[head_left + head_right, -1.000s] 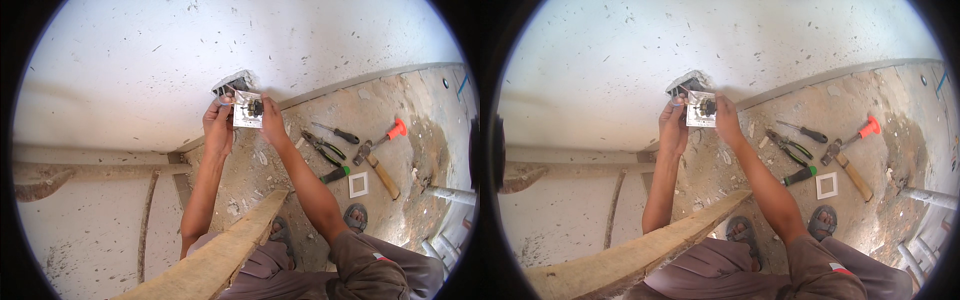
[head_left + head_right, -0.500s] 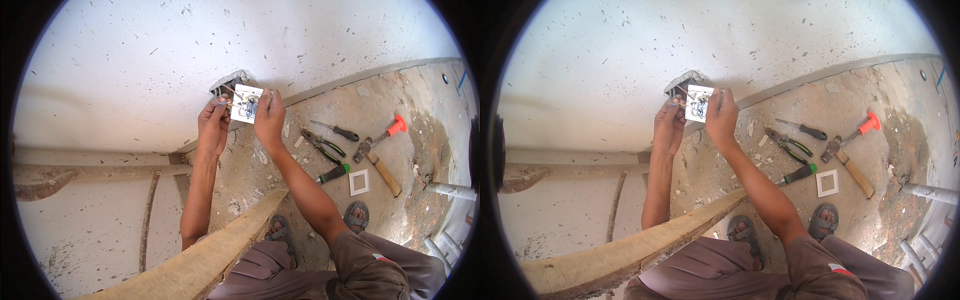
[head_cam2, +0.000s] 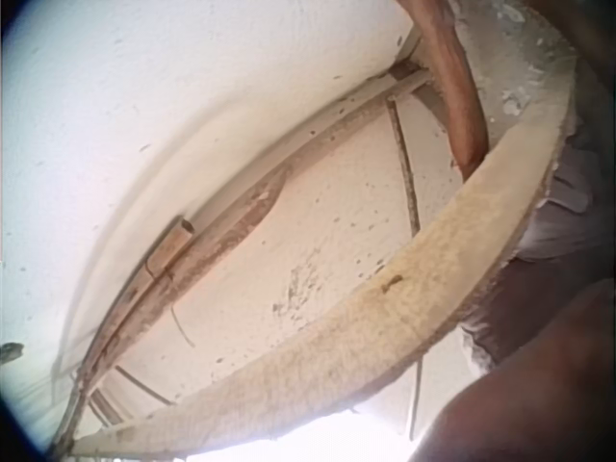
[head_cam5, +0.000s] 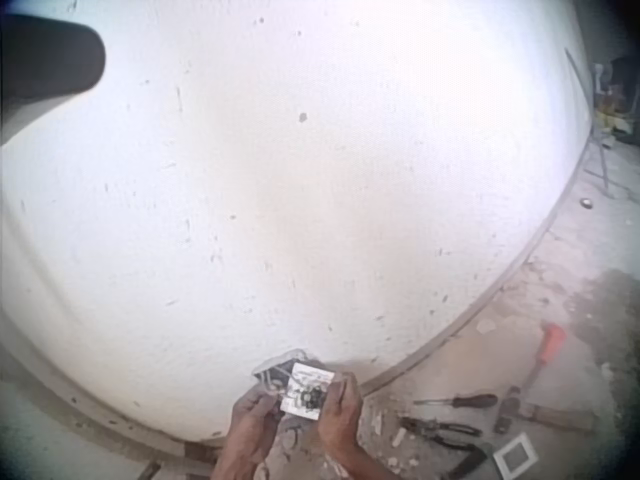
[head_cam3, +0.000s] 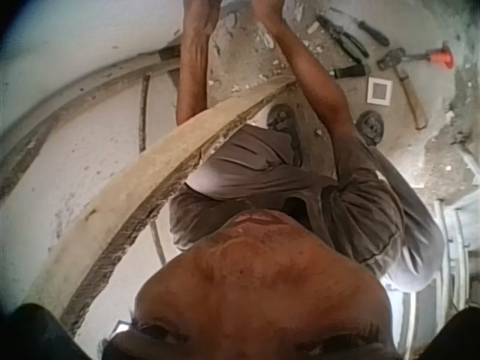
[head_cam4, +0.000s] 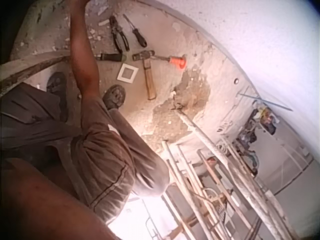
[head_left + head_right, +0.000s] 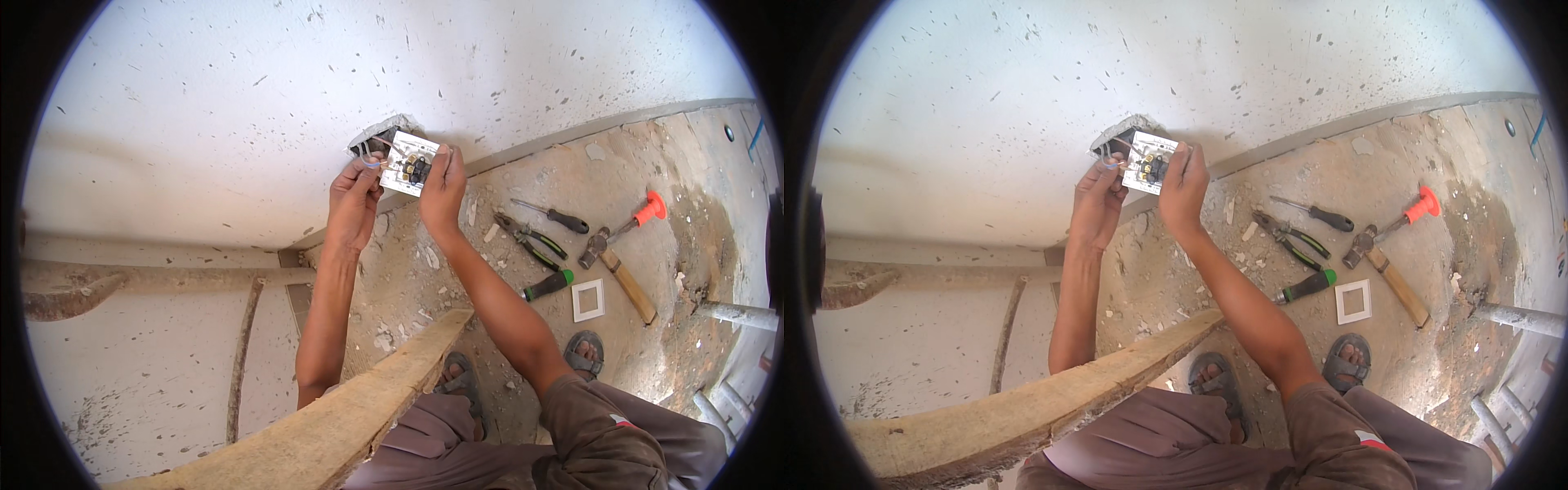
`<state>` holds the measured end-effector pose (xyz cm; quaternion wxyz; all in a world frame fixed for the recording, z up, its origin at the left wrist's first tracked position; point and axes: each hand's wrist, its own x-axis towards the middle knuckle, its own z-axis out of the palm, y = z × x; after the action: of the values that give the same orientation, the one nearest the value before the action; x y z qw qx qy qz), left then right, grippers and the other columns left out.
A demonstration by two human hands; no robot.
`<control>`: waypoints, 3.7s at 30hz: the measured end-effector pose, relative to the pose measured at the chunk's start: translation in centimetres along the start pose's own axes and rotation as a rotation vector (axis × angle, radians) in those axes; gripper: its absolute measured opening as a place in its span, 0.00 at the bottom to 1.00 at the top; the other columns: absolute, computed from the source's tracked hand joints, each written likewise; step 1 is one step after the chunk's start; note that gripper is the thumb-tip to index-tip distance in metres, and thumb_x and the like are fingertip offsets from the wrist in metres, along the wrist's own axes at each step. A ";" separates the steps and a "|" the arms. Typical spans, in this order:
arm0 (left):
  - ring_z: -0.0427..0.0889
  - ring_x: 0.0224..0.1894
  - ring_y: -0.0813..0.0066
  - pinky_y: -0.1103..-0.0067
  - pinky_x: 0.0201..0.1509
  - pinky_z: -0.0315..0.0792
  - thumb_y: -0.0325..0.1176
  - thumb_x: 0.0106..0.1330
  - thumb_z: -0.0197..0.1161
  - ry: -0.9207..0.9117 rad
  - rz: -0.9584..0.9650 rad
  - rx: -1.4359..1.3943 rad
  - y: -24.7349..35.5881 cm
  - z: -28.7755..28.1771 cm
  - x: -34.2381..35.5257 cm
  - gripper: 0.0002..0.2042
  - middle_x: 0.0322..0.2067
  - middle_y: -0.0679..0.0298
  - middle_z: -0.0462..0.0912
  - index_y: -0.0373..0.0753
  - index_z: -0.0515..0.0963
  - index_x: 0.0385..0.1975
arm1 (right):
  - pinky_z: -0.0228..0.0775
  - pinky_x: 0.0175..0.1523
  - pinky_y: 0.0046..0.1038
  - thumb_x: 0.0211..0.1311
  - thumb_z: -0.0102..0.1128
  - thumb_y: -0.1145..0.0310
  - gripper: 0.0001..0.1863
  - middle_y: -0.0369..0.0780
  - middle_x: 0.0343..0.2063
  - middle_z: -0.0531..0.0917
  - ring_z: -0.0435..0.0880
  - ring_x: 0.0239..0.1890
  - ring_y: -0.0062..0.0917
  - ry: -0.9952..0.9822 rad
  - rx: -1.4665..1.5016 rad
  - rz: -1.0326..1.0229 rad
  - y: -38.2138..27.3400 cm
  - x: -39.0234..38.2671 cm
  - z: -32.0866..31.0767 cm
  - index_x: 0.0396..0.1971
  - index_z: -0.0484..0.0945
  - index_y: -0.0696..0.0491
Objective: The person installs an electrical outlet by connecting wires to the back of the socket unit using a screwdriver and then pushing the assembly into the wall-mounted box.
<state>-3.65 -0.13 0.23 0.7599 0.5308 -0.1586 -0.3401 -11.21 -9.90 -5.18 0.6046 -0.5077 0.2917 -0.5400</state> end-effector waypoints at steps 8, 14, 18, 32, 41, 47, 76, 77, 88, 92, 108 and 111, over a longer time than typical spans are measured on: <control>0.67 0.28 0.90 0.85 0.38 0.63 0.31 0.69 0.62 0.025 -0.012 0.151 0.3 0.4 -0.1 0.06 0.27 0.78 0.77 0.40 0.82 0.43 | 0.67 0.26 0.36 0.75 0.44 0.67 0.13 0.49 0.19 0.78 0.80 0.20 0.36 -0.006 -0.099 -0.119 -0.8 -0.1 -0.3 0.32 0.67 0.62; 0.62 0.24 0.92 0.86 0.35 0.61 0.31 0.69 0.62 0.024 -0.039 0.202 1.0 -0.1 -0.3 0.07 0.24 0.80 0.75 0.39 0.82 0.43 | 0.67 0.25 0.38 0.74 0.45 0.67 0.12 0.51 0.19 0.78 0.82 0.21 0.44 -0.009 -0.158 -0.156 -1.5 -0.4 0.1 0.34 0.66 0.62; 0.61 0.24 0.92 0.86 0.33 0.59 0.32 0.69 0.63 0.029 -0.049 0.200 1.3 0.6 -0.3 0.08 0.26 0.79 0.76 0.38 0.82 0.44 | 0.66 0.25 0.39 0.75 0.44 0.67 0.12 0.51 0.18 0.78 0.81 0.21 0.44 0.018 -0.127 -0.136 -1.3 -0.3 0.6 0.34 0.66 0.62; 0.62 0.26 0.92 0.89 0.30 0.56 0.33 0.68 0.64 0.012 0.092 0.399 0.9 0.9 0.2 0.04 0.28 0.77 0.77 0.44 0.79 0.31 | 0.69 0.30 0.36 0.78 0.39 0.63 0.17 0.50 0.24 0.80 0.82 0.25 0.36 0.022 -0.071 -0.070 -0.7 -0.6 1.1 0.38 0.67 0.64; 0.78 0.37 0.83 0.80 0.40 0.75 0.32 0.67 0.66 0.213 0.146 0.180 -0.5 0.2 -1.3 0.06 0.31 0.70 0.81 0.37 0.82 0.37 | 0.78 0.24 0.25 0.77 0.42 0.58 0.20 0.43 0.27 0.82 0.84 0.25 0.23 -0.207 0.144 0.348 -3.1 -2.8 -0.3 0.40 0.71 0.63; 0.80 0.41 0.80 0.77 0.42 0.78 0.35 0.68 0.66 0.197 0.097 0.116 -1.1 0.4 -1.1 0.09 0.40 0.67 0.81 0.39 0.80 0.42 | 0.79 0.20 0.21 0.74 0.50 0.57 0.21 0.41 0.27 0.83 0.84 0.23 0.18 -0.205 0.340 0.431 -2.1 -2.3 -0.8 0.40 0.76 0.63; 0.81 0.47 0.73 0.71 0.47 0.80 0.37 0.74 0.56 0.074 -0.011 0.266 -0.9 1.5 -0.4 0.08 0.44 0.65 0.81 0.44 0.73 0.47 | 0.70 0.32 0.22 0.70 0.57 0.54 0.21 0.36 0.25 0.81 0.78 0.27 0.15 -0.092 0.327 0.267 0.5 0.0 0.6 0.33 0.81 0.61; 0.81 0.46 0.73 0.72 0.47 0.80 0.37 0.74 0.57 0.090 -0.004 0.255 -1.2 1.4 -0.5 0.08 0.44 0.66 0.81 0.44 0.73 0.47 | 0.70 0.32 0.22 0.70 0.57 0.54 0.21 0.36 0.25 0.81 0.78 0.27 0.15 -0.113 0.358 0.289 0.7 -0.3 0.5 0.33 0.81 0.61; 0.83 0.40 0.70 0.68 0.41 0.81 0.50 0.73 0.54 0.084 -0.116 0.007 -2.4 -1.9 -0.3 0.18 0.42 0.63 0.83 0.44 0.73 0.51 | 0.65 0.30 0.18 0.72 0.53 0.53 0.19 0.34 0.38 0.82 0.77 0.31 0.15 -0.443 0.487 0.820 1.9 -1.8 -0.5 0.50 0.77 0.52; 0.84 0.42 0.62 0.57 0.46 0.80 0.61 0.72 0.44 -0.361 -0.328 -0.218 -2.2 -4.5 -0.3 0.27 0.49 0.60 0.82 0.45 0.73 0.55 | 0.72 0.34 0.25 0.69 0.52 0.45 0.22 0.31 0.32 0.80 0.78 0.30 0.17 -0.693 0.248 0.856 0.3 -1.5 -1.4 0.41 0.78 0.51; 0.80 0.55 0.68 0.69 0.58 0.79 0.50 0.77 0.48 -0.106 -0.025 -0.425 -4.8 2.0 -1.5 0.21 0.54 0.63 0.78 0.42 0.67 0.59 | 0.73 0.43 0.35 0.57 0.58 0.64 0.11 0.41 0.33 0.80 0.80 0.40 0.36 -0.918 -0.714 -0.490 -10.4 5.8 -1.9 0.37 0.84 0.49; 0.78 0.56 0.70 0.70 0.57 0.79 0.51 0.76 0.47 -0.044 0.020 -0.427 -5.6 2.7 -0.7 0.22 0.57 0.63 0.75 0.41 0.66 0.60 | 0.75 0.44 0.37 0.56 0.58 0.64 0.09 0.40 0.35 0.79 0.80 0.44 0.36 -0.823 -0.830 -0.665 -10.1 4.6 -1.9 0.34 0.84 0.48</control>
<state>-7.73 -2.63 -3.72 0.8549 0.3484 -0.1046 -0.3698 -15.43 -13.83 4.50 0.2228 -0.9252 0.0490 -0.3031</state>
